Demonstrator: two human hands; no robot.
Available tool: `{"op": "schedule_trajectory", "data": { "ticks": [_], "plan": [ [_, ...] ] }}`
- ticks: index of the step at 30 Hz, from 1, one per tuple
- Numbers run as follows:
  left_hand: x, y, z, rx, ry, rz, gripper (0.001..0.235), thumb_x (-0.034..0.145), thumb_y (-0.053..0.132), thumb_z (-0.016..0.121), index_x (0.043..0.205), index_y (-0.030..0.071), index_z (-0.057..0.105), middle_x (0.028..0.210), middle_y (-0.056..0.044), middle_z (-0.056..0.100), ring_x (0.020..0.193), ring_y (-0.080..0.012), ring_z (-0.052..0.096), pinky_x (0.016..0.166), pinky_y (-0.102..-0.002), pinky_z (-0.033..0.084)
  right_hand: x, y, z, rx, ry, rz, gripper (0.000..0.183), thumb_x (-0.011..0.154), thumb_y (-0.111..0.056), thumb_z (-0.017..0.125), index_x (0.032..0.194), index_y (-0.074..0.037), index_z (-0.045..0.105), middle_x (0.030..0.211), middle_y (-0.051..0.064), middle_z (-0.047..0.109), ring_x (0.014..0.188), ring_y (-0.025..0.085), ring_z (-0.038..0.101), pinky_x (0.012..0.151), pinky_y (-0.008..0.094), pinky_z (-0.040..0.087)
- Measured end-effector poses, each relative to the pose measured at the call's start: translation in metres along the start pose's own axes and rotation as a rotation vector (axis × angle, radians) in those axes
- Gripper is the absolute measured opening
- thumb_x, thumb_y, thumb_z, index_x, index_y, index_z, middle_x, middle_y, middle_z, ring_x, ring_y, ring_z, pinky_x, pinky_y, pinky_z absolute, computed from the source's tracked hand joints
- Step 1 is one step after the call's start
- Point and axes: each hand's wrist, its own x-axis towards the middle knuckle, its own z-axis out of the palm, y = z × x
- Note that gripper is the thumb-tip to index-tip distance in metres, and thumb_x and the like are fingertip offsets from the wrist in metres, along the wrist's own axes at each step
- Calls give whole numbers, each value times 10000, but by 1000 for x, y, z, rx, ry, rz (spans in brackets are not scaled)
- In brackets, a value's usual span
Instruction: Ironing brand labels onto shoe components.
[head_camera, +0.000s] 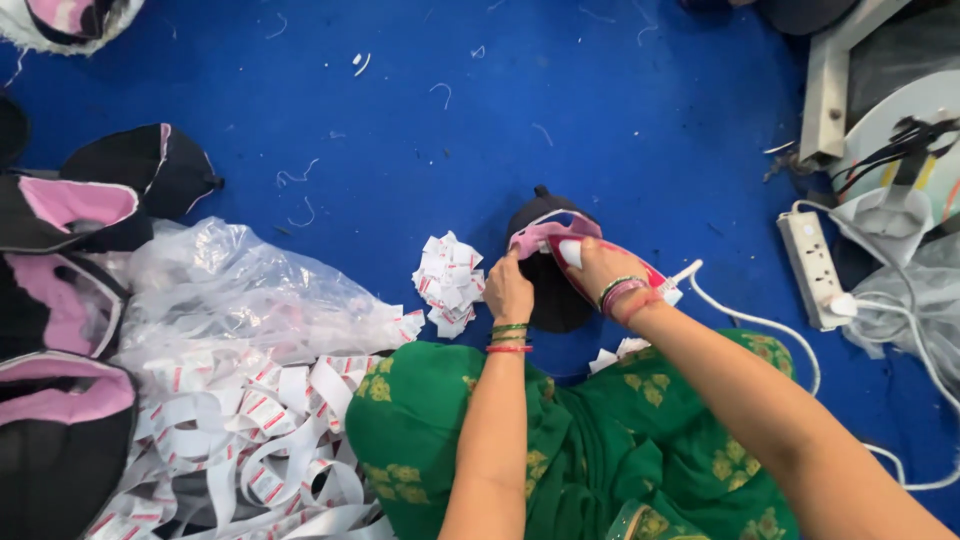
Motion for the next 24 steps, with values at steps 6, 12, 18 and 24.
{"op": "schedule_trajectory", "data": {
  "ticks": [6, 12, 18, 24],
  "plan": [
    [-1, -2, 4, 23, 29, -6, 323, 940, 58, 566, 1211, 169, 703, 1110, -113, 738, 940, -412, 712, 801, -534, 570, 0, -12, -25, -138, -146, 90, 509, 903, -470, 703, 1096, -3, 643, 1044, 249, 737, 980, 406, 728, 861, 497, 585],
    [5, 14, -15, 4, -6, -42, 473, 832, 2, 590, 1252, 190, 701, 1086, -127, 734, 910, -434, 702, 763, -548, 561, 17, -27, 7, 41, -85, 170, 535, 947, -485, 645, 1186, -11, 576, 1025, 266, 734, 964, 442, 721, 858, 527, 573],
    [9, 2, 5, 29, 13, -41, 439, 859, 18, 584, 1244, 189, 708, 1063, -122, 742, 963, -401, 715, 802, -529, 571, 22, -18, 5, 68, -53, 123, 546, 930, -484, 644, 1205, -16, 575, 1039, 275, 726, 977, 456, 702, 849, 539, 566],
    [4, 16, -16, 33, -23, -43, 487, 868, 12, 572, 1287, 224, 701, 1058, -122, 737, 956, -420, 695, 791, -539, 555, 9, -5, 3, 2, -80, 30, 528, 947, -474, 621, 1218, -23, 582, 1017, 245, 747, 954, 417, 735, 834, 517, 584]
  ]
}}
